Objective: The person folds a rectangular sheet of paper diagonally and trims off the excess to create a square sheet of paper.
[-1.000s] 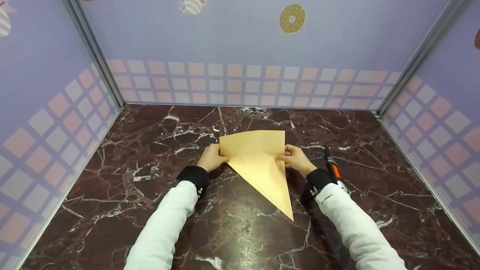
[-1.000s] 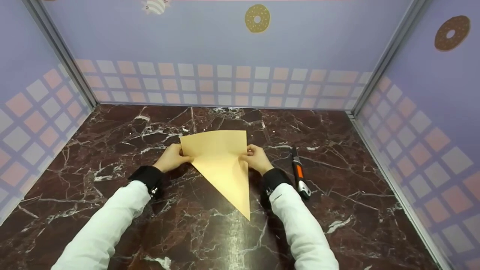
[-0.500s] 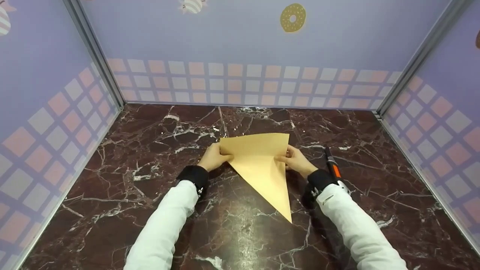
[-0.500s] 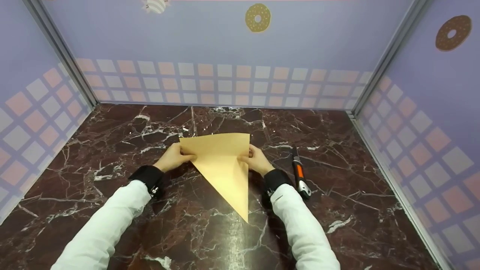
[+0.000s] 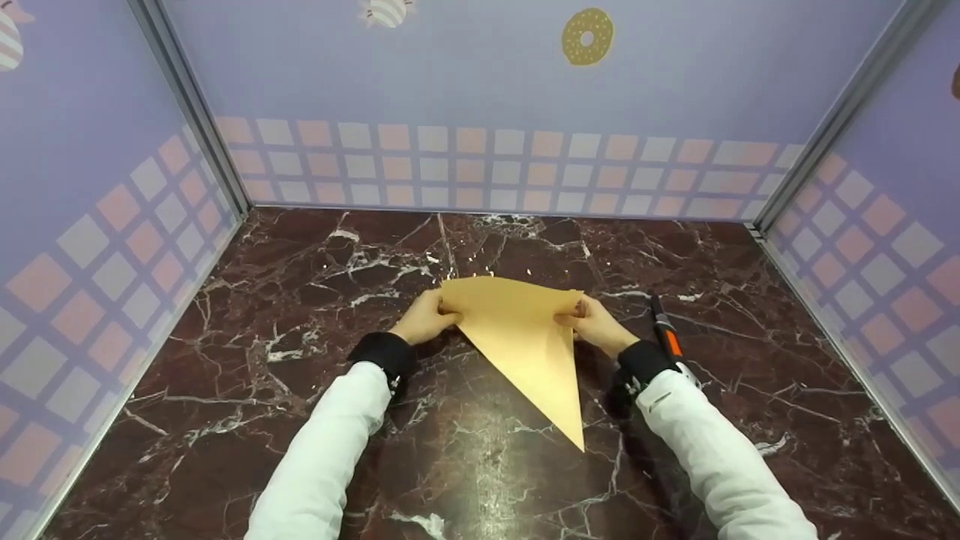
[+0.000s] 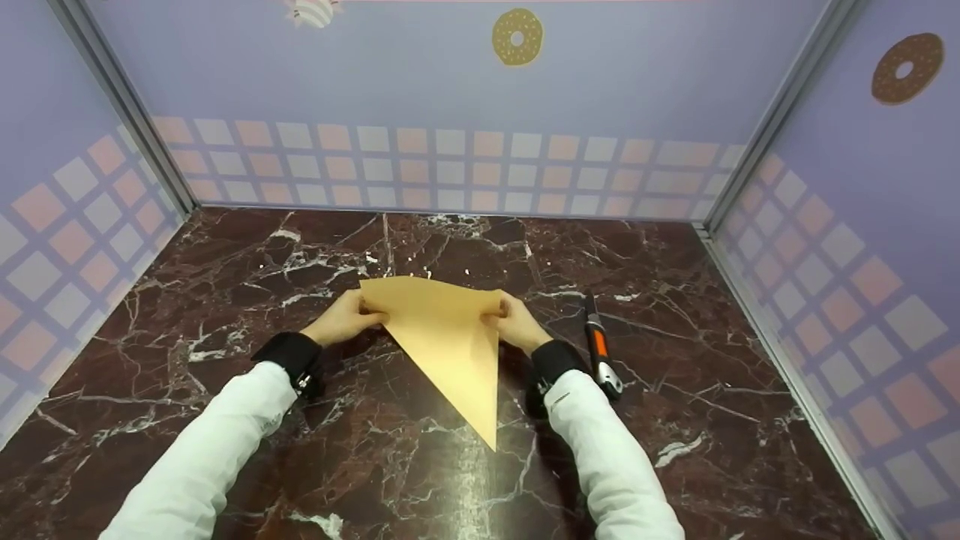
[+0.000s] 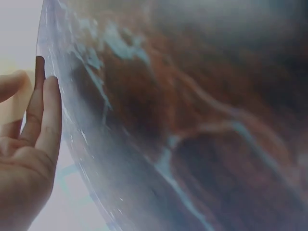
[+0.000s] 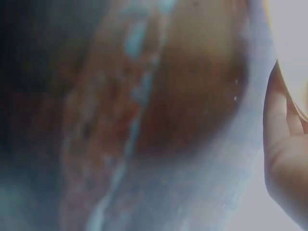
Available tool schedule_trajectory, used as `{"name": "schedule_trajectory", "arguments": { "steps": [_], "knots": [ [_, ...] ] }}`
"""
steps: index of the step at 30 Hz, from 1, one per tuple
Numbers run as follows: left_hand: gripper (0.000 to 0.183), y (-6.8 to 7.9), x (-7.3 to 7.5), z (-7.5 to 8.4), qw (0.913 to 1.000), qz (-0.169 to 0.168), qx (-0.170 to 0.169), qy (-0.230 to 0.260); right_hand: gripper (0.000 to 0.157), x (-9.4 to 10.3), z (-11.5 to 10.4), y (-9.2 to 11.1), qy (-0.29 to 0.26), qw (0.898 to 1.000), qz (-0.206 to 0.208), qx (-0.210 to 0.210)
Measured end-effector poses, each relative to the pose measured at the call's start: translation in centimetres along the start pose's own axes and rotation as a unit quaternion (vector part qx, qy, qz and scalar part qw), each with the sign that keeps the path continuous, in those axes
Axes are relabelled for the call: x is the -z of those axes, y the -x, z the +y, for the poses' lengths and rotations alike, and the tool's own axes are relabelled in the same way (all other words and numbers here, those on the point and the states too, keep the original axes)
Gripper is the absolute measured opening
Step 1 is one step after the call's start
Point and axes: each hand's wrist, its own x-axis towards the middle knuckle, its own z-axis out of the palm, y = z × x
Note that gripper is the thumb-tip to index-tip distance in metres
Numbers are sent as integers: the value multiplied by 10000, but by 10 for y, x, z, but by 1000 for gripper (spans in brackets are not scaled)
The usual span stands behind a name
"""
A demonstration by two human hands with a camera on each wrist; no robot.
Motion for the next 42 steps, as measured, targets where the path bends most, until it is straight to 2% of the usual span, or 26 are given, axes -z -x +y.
{"name": "schedule_trajectory", "arguments": {
  "steps": [5, 8, 14, 18, 25, 29, 32, 36, 38, 42],
  "knots": [
    [35, 1, 0, -4, 9989, -313, -112, 320, 18, 4, -1, 4, 1, 9997, -192, 159],
    [34, 2, 0, -5, 9968, -484, -164, 609, 11, 5, -1, 5, 34, 9995, -272, 171],
    [13, 4, 3, -7, 9946, -733, -380, 635, 14, 6, 0, 7, -218, 9986, -491, 15],
    [11, 5, 4, -9, 9926, -830, -518, 723, 19, 9, 0, 9, -331, 9973, -651, 84],
    [21, 7, 6, -8, 9897, -1019, 10, 1002, 17, 11, 2, 9, -87, 9988, -492, 19],
    [23, 7, 7, -8, 9887, -1055, 31, 1061, 13, 12, 2, 10, -90, 9988, -489, -8],
    [16, 7, 7, -10, 9893, -1036, -108, 1026, 7, 13, 2, 11, -250, 9979, -602, 29],
    [10, 7, 6, -12, 9862, -1099, -213, 1221, 13, 15, 3, 13, -450, 9956, -820, 77],
    [13, 7, 6, -12, 9831, -1171, -119, 1401, 20, 16, 3, 14, -435, 9950, -899, 96],
    [21, 9, 7, -10, 9791, -1174, 210, 1646, 19, 18, 3, 15, -343, 9949, -950, 1]
  ]
}}
